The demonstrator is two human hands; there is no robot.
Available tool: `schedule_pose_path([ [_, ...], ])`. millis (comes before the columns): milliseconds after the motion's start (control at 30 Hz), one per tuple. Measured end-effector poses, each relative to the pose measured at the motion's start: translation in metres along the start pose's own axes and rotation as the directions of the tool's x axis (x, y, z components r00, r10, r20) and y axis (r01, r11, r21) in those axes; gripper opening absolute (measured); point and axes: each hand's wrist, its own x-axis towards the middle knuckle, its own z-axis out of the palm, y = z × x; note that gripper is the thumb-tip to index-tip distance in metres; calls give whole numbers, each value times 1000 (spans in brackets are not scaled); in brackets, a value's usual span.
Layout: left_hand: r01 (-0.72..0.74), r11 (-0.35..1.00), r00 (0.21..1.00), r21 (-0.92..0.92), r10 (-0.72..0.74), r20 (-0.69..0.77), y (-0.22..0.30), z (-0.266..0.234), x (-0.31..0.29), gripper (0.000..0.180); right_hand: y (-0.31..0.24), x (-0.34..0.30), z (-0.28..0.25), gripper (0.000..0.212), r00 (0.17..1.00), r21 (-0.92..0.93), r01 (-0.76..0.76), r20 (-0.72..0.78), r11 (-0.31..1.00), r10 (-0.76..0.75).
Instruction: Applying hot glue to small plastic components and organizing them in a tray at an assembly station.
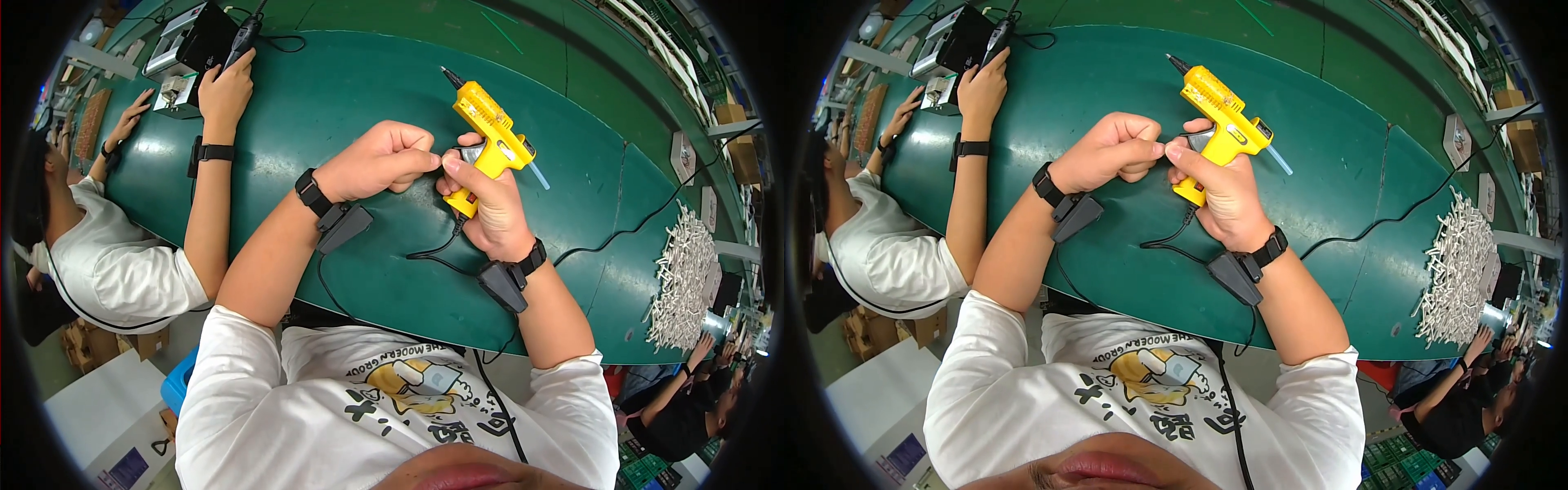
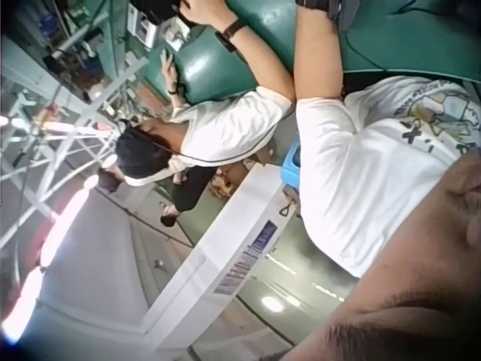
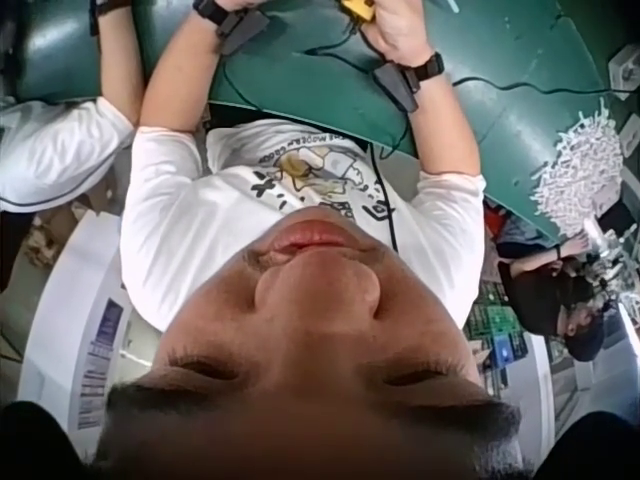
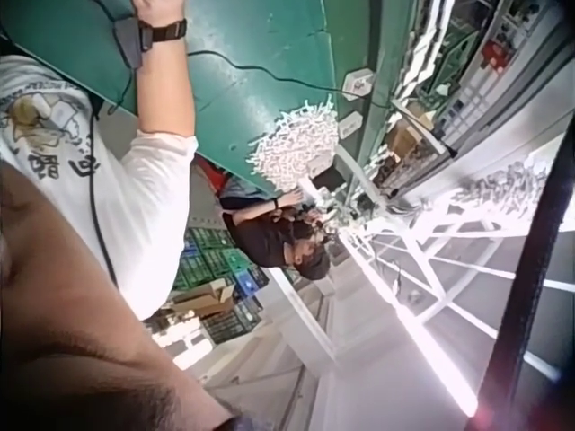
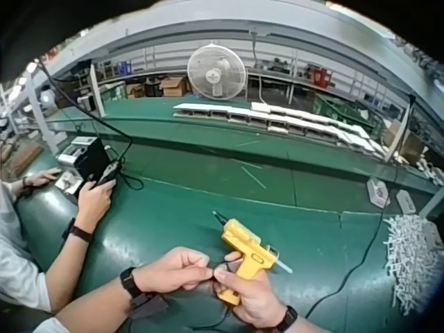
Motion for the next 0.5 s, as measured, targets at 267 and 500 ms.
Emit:
schedule_pose_path([
  [267, -2, 999, 1000, 34, 3, -5, 2, 3, 0, 44, 1, 0, -2, 41, 1000, -9, -10, 6, 1000, 10],
  [500, 3, 1000, 1000, 30, -3, -5, 2, 3, 0, 44, 2, 0, -4, 40, 999, -7, -15, 35, 1000, 15],
])
